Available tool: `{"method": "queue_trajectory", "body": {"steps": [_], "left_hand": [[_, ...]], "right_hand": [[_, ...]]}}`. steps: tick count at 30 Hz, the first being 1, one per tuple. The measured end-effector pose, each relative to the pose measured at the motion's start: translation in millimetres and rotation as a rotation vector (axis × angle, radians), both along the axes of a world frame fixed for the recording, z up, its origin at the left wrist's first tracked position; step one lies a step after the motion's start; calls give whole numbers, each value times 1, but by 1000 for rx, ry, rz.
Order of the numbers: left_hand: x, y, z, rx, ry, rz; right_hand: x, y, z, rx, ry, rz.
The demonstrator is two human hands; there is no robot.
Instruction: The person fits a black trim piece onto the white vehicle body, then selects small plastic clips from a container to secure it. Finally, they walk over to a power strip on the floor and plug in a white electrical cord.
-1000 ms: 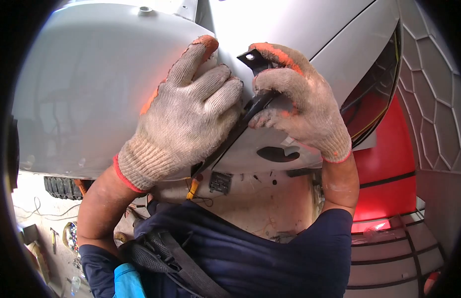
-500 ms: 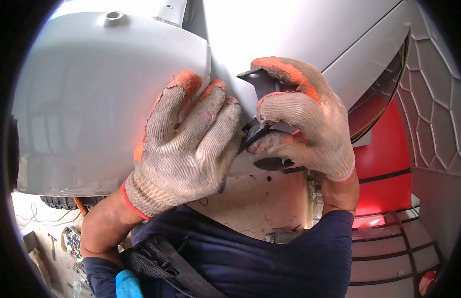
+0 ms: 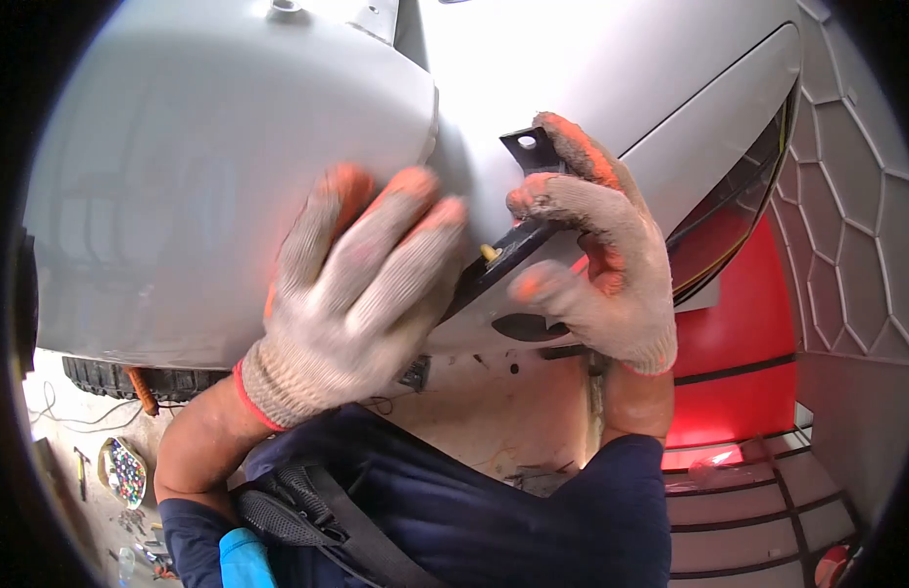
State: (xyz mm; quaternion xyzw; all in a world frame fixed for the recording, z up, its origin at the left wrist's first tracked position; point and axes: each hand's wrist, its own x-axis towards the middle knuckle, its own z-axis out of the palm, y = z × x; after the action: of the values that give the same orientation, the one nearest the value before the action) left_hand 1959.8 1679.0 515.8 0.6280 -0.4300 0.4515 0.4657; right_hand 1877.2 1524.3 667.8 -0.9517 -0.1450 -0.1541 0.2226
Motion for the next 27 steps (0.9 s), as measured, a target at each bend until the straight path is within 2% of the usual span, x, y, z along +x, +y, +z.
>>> {"method": "queue_trajectory", "body": {"steps": [2,3,5,6,8,9,10,14,19,21,24,25,27], "left_hand": [[-16,1,-17,-135,39,-30],[-28,8,-18,-44,149,-160],[-42,20,-14,154,393,-452],[-44,15,-16,138,401,-468],[-46,2,-14,-207,780,-802],[-46,3,-11,-167,924,-924],[-45,3,-9,-170,923,-932],[-39,0,9,-147,969,-999],[-34,-3,23,-146,1117,-1087],[-33,-1,23,-104,1230,-1146],[-24,6,25,-48,1253,-1181],[-25,8,22,-45,1252,-1200],[-22,12,17,21,1113,-1098]], "right_hand": [[-5,14,-10,424,-91,-200],[-2,13,-15,431,-150,-129],[1,21,-21,438,-203,-197],[3,26,-25,459,-265,-253],[8,33,-32,433,-318,-298],[10,33,-34,541,-331,-253],[13,33,-37,650,-346,-201],[20,39,-41,691,-393,-223],[31,51,-59,683,-650,-418],[32,55,-57,709,-625,-431],[30,62,-52,745,-534,-449],[28,64,-51,751,-500,-460],[28,67,-50,774,-446,-470]]}}
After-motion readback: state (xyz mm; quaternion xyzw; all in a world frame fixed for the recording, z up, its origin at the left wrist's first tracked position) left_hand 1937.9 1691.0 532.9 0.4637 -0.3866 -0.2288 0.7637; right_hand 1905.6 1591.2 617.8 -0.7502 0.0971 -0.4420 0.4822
